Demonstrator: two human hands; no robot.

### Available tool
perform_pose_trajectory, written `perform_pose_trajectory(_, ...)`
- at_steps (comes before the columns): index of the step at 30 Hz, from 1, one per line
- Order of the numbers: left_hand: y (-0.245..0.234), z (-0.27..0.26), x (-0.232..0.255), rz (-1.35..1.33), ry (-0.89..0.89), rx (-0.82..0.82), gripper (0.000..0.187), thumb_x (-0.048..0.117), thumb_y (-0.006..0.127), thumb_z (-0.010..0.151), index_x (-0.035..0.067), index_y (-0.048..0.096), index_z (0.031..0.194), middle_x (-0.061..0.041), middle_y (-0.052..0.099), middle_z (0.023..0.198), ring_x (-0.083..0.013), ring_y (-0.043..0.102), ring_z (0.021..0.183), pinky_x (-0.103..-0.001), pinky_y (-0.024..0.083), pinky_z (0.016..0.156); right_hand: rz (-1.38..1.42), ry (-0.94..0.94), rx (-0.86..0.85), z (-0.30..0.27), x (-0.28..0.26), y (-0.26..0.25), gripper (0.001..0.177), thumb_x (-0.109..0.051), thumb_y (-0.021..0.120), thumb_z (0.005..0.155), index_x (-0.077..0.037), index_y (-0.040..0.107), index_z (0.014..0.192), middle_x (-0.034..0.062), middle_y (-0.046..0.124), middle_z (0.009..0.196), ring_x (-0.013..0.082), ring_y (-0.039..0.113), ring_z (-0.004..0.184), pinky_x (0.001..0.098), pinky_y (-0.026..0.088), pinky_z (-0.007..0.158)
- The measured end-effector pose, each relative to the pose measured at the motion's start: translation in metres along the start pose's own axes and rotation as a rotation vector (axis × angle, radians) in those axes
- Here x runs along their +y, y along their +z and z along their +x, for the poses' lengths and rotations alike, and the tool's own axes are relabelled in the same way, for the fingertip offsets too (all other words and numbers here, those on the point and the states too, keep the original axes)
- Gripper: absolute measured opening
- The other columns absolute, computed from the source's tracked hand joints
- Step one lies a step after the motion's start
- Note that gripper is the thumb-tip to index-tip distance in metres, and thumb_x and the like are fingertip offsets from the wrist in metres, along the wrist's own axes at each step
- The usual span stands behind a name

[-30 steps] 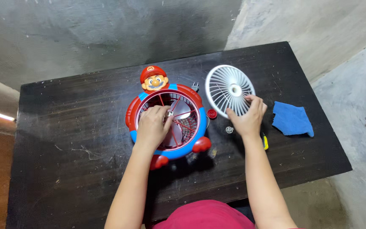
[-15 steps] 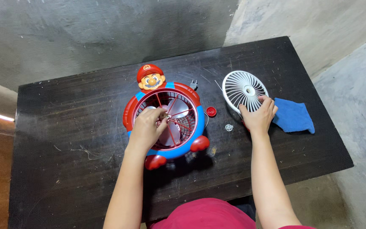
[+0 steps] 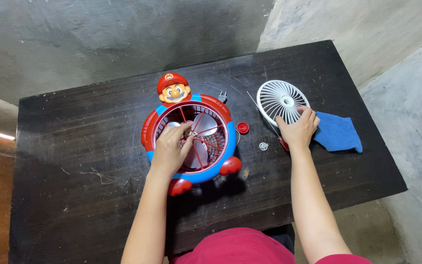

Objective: The person disassembles a Mario-themed electric fan on a dark wooden table. They remove the front grille, unscrew the central cap, and detach the fan blades using a screwdriver. The person then flips the fan over and continues to remove screws from the rear housing.

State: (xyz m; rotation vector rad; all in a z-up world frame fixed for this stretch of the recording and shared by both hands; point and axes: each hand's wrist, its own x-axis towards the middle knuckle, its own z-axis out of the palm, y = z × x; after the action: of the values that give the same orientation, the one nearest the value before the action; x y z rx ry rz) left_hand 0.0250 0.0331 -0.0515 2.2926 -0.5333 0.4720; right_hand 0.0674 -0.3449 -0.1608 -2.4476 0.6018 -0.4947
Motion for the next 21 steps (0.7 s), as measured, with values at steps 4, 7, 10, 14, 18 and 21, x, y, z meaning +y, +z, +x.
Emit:
perform_pose_trajectory(4,0.0,-0.003,-0.001,0.002,0.001,0.018,0.034,0.011,0.078,0.086,0.004,0.071,0.118,-0.014,0.073,0.101,-0.0298,0.069,0.096,-0.041,0.055,0.086,0.013,0.006,0.036,0.003,0.007,0.002,0.072,-0.035,0.088,0.073,-0.005,0.052,0.128,0.0187,0.052,0.132,0.0409,0.039,0.13,0.055,0.033,0.111)
perform_pose_trajectory(7,0.0,-0.004,-0.002,0.004,0.004,0.033,0.032,0.011,0.078,0.086,0.003,0.071,0.116,-0.013,0.074,0.099,-0.0294,0.069,0.094,-0.04,0.056,0.085,0.017,0.025,0.046,0.005,0.012,0.004,0.072,-0.036,0.088,0.073,-0.005,0.051,0.127,0.0191,0.053,0.132,0.0411,0.04,0.129,0.0547,0.033,0.112)
perform_pose_trajectory(10,0.0,-0.005,-0.002,0.007,0.021,0.045,0.031,0.011,0.078,0.086,0.003,0.072,0.114,-0.013,0.074,0.098,-0.0293,0.07,0.093,-0.04,0.056,0.084,0.02,0.034,0.049,0.007,0.015,0.004,0.071,-0.036,0.087,0.074,-0.005,0.052,0.127,0.0186,0.053,0.131,0.0413,0.04,0.129,0.0545,0.033,0.112)
perform_pose_trajectory(14,0.0,-0.006,-0.002,0.004,-0.001,0.042,0.032,0.013,0.079,0.085,0.003,0.072,0.115,-0.013,0.073,0.097,-0.0295,0.07,0.092,-0.04,0.056,0.083,0.02,0.058,0.044,0.01,0.016,0.005,0.071,-0.036,0.088,0.073,-0.005,0.052,0.126,0.0181,0.053,0.132,0.0411,0.04,0.129,0.0542,0.032,0.112)
perform_pose_trajectory(18,0.0,-0.006,-0.002,0.015,-0.007,0.036,0.033,0.014,0.079,0.085,0.004,0.072,0.116,-0.013,0.073,0.097,-0.0295,0.07,0.091,-0.04,0.056,0.083,0.006,0.064,0.026,0.015,0.015,0.007,0.072,-0.037,0.088,0.072,-0.005,0.052,0.125,0.0188,0.052,0.131,0.0414,0.04,0.128,0.0543,0.032,0.111)
perform_pose_trajectory(21,0.001,-0.006,-0.002,0.022,-0.001,0.029,0.034,0.015,0.08,0.084,0.004,0.072,0.115,-0.013,0.073,0.097,-0.0293,0.07,0.092,-0.04,0.056,0.083,-0.018,0.066,0.018,0.019,0.015,0.01,0.073,-0.039,0.089,0.072,-0.005,0.052,0.126,0.0187,0.051,0.131,0.0411,0.041,0.128,0.0545,0.034,0.11)
